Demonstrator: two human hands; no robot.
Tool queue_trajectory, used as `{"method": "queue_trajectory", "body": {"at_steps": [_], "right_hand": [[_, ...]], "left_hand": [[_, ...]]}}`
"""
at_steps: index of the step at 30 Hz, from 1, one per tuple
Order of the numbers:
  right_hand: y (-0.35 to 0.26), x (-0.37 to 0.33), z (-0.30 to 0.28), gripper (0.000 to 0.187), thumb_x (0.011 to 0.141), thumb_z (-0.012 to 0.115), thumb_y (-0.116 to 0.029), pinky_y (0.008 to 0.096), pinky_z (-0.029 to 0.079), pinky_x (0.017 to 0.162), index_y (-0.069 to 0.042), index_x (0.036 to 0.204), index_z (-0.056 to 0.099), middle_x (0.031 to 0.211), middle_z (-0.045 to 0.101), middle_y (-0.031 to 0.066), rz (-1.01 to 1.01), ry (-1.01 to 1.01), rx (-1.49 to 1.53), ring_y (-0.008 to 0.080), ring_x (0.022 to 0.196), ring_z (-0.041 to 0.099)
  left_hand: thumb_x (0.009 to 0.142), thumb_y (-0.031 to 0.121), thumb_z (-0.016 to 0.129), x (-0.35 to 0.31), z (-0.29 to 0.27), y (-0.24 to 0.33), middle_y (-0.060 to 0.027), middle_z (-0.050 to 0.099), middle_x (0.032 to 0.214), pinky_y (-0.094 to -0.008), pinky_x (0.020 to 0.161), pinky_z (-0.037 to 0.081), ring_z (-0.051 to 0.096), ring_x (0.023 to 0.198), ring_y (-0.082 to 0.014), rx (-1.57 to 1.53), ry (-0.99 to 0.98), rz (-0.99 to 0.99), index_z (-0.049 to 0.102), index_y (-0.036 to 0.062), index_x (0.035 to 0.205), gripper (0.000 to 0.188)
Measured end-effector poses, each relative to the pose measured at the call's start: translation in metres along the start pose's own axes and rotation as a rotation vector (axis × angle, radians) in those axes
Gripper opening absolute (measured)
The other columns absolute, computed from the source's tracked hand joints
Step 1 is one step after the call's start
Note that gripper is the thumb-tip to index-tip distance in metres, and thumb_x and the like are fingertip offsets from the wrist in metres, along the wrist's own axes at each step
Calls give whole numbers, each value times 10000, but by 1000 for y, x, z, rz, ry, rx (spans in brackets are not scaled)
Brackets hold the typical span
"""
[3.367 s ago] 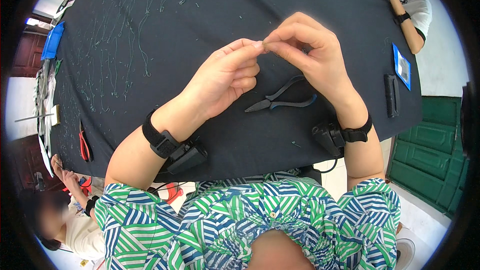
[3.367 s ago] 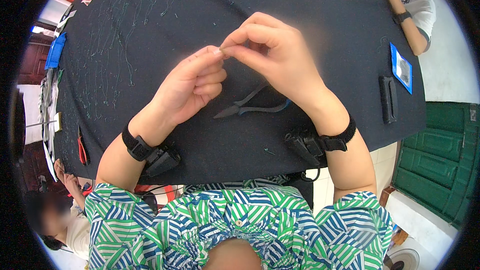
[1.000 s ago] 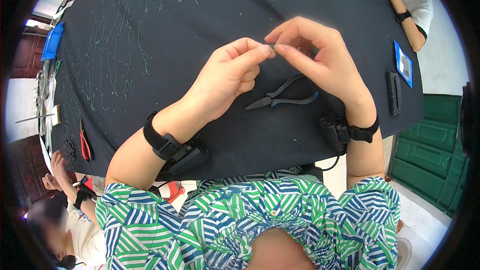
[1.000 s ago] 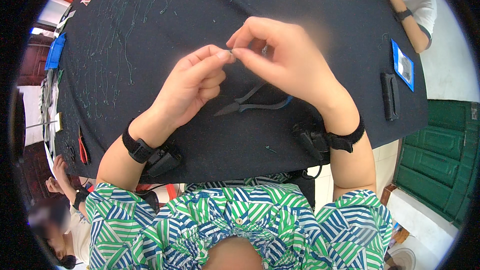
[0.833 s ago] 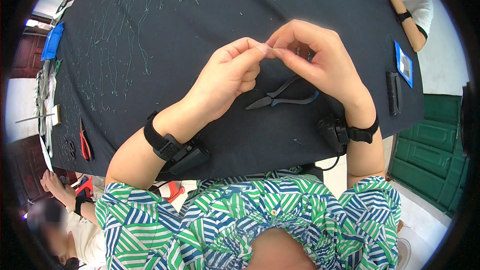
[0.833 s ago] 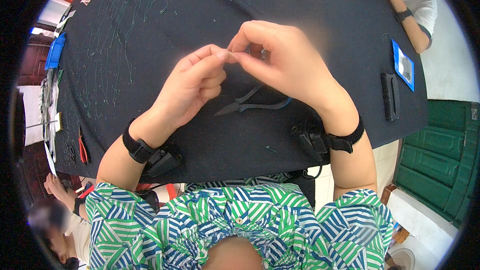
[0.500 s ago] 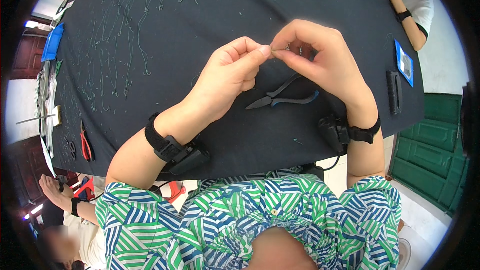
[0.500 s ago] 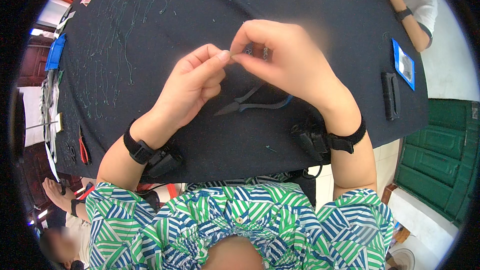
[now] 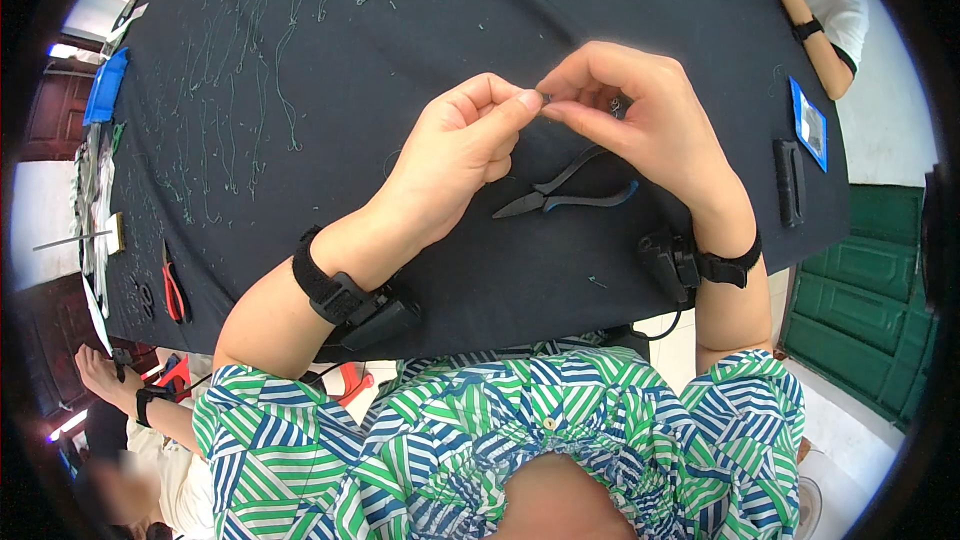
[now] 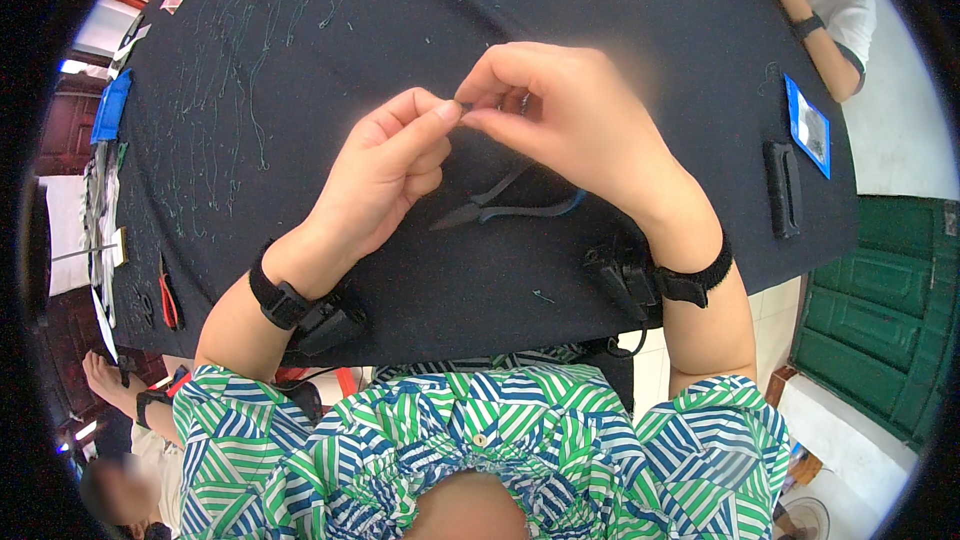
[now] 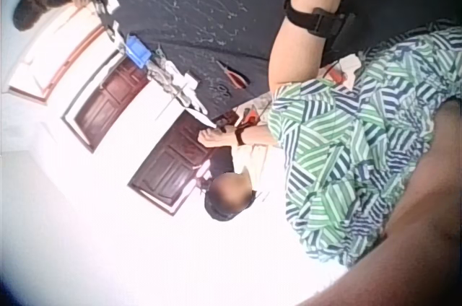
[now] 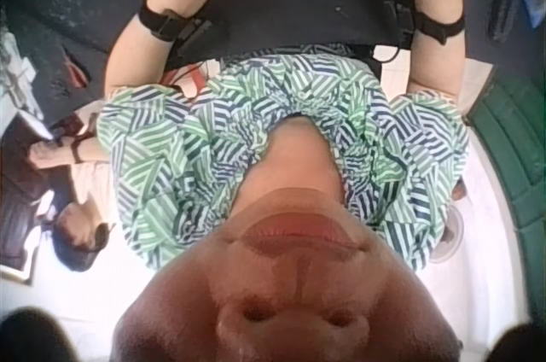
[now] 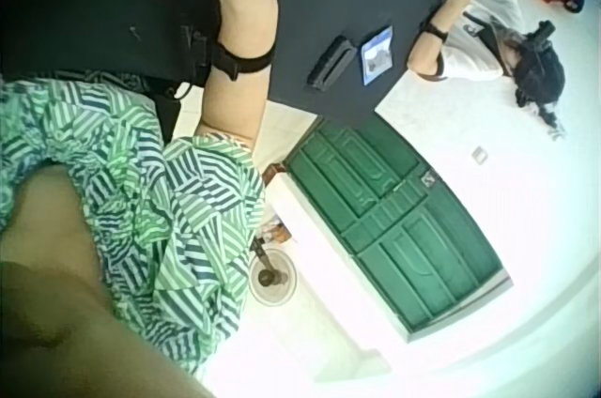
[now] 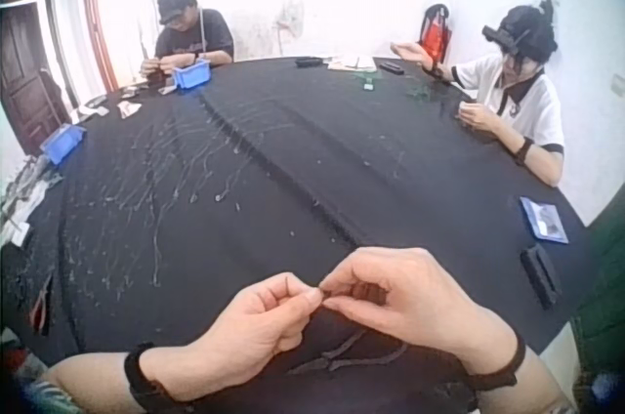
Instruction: The person assembles fishing tackle by threading a small green bead onto a fishing line, then uses pliers to crimp a metal sleeve onto the line.
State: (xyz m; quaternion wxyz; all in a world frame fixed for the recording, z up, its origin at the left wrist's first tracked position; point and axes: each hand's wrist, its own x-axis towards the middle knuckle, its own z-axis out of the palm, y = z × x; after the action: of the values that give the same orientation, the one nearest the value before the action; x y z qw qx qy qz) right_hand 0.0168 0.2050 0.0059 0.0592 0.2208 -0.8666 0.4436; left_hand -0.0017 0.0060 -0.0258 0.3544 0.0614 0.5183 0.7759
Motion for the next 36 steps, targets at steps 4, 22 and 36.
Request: {"method": "queue_trajectory", "body": {"at_steps": [4,22,36], "right_hand": [[0,0,-3,108,810,705,-92,241,474,568,-22,870,649,732,622,59,-40,11,-71,121,648,612],[3,0,-4,97,806,687,-71,263,478,571,-24,864,624,763,605,66,-120,23,-140,152,643,609],[3,1,-3,92,798,700,-84,265,485,569,-51,862,644,757,623,65,-138,41,-169,162,650,628]], "left_hand": [[985,242,563,0,0,0,101,351,646,-199,466,208,255,527,-13,0,14,5,568,88,951,158],[984,221,563,1,1,0,97,376,665,-190,456,210,264,527,-7,45,1,31,573,74,998,148],[981,202,564,2,2,0,95,368,662,-194,458,213,262,528,-7,14,24,16,564,79,967,124]]}}
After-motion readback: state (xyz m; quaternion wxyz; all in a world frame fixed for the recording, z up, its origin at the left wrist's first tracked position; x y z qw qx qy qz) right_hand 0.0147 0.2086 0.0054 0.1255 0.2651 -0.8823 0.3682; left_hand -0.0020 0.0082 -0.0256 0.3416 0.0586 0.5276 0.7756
